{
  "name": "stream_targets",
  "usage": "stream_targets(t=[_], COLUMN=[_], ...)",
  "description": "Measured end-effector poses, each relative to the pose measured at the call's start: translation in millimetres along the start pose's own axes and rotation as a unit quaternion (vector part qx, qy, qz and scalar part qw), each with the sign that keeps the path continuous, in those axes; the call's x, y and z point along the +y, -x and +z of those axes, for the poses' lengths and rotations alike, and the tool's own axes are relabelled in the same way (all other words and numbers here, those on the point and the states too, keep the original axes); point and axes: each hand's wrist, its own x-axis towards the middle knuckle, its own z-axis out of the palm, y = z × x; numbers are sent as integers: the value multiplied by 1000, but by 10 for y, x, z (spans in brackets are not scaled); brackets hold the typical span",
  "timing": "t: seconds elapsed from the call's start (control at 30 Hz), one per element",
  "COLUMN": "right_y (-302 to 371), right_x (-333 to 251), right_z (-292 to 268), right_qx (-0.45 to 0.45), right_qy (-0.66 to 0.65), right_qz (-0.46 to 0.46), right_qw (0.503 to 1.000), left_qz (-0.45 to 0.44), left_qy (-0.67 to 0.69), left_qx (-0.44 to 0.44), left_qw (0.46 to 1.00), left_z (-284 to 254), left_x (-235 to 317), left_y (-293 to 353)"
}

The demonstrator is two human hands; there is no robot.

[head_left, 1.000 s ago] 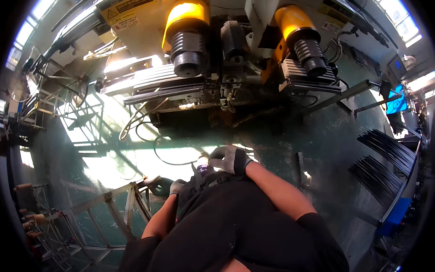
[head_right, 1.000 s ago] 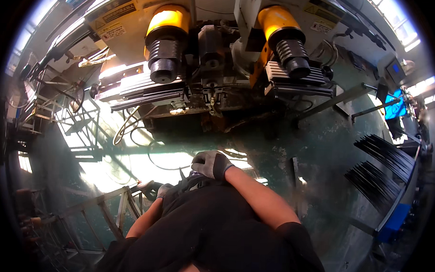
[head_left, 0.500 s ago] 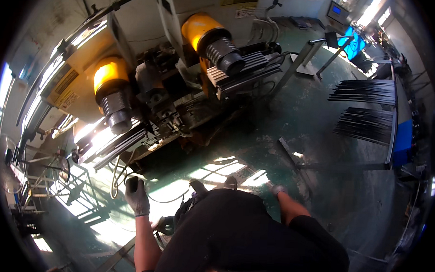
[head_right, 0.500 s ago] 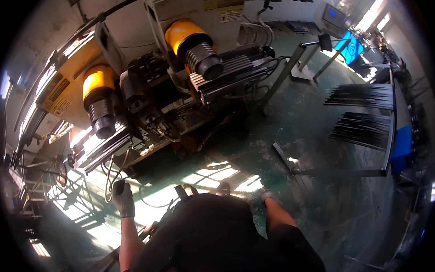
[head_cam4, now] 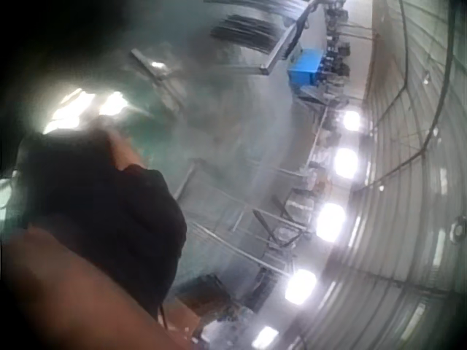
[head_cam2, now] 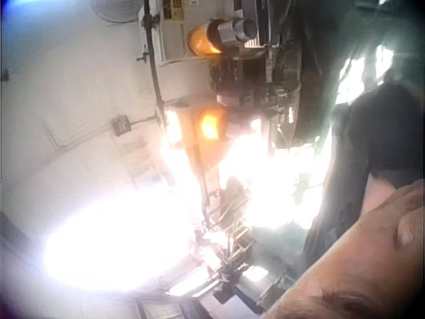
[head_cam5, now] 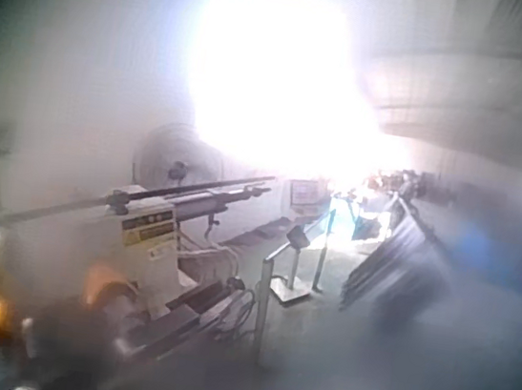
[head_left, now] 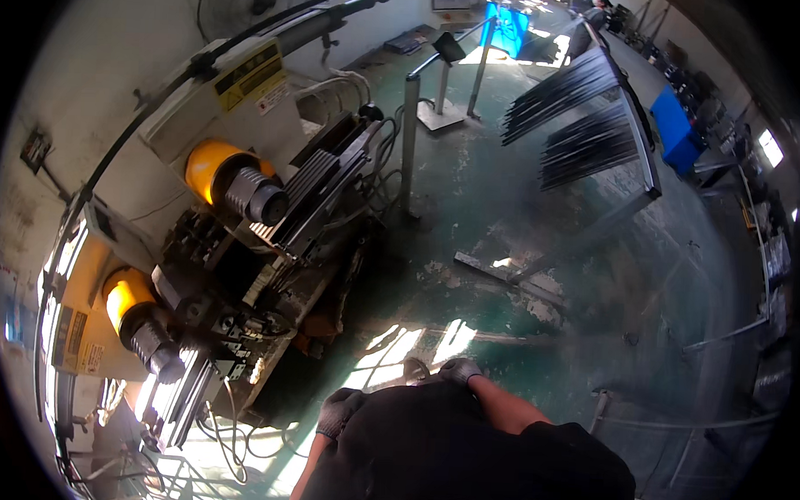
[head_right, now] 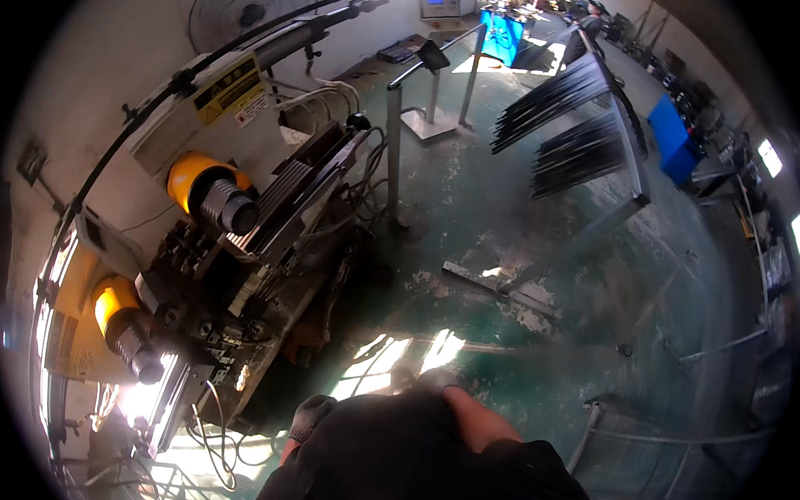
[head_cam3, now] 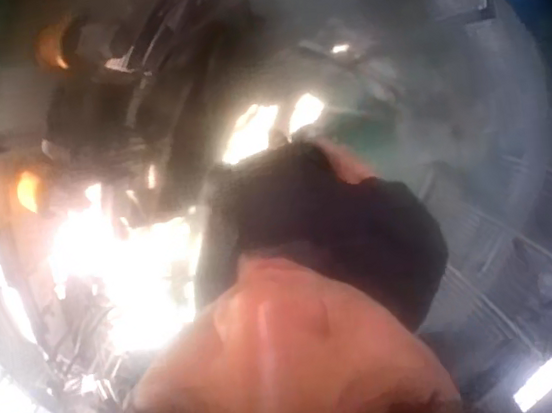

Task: The person operates a metal cutting machine, then picks up a bundle of cut metal rods and places them onto a wheeled cart. The person moves the cart across the workshop floor and positions it near other racks.

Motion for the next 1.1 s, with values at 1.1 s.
stream_targets(t=[1.1], right_y=[-38], right_x=[2150], right_z=[398], right_qx=[118], right_qy=[-82], right_qz=[122], right_qw=[982], left_qz=[-60], left_qy=[4], left_qx=[124], left_qw=[990], left_z=[661], left_x=[133], left_y=[-915])
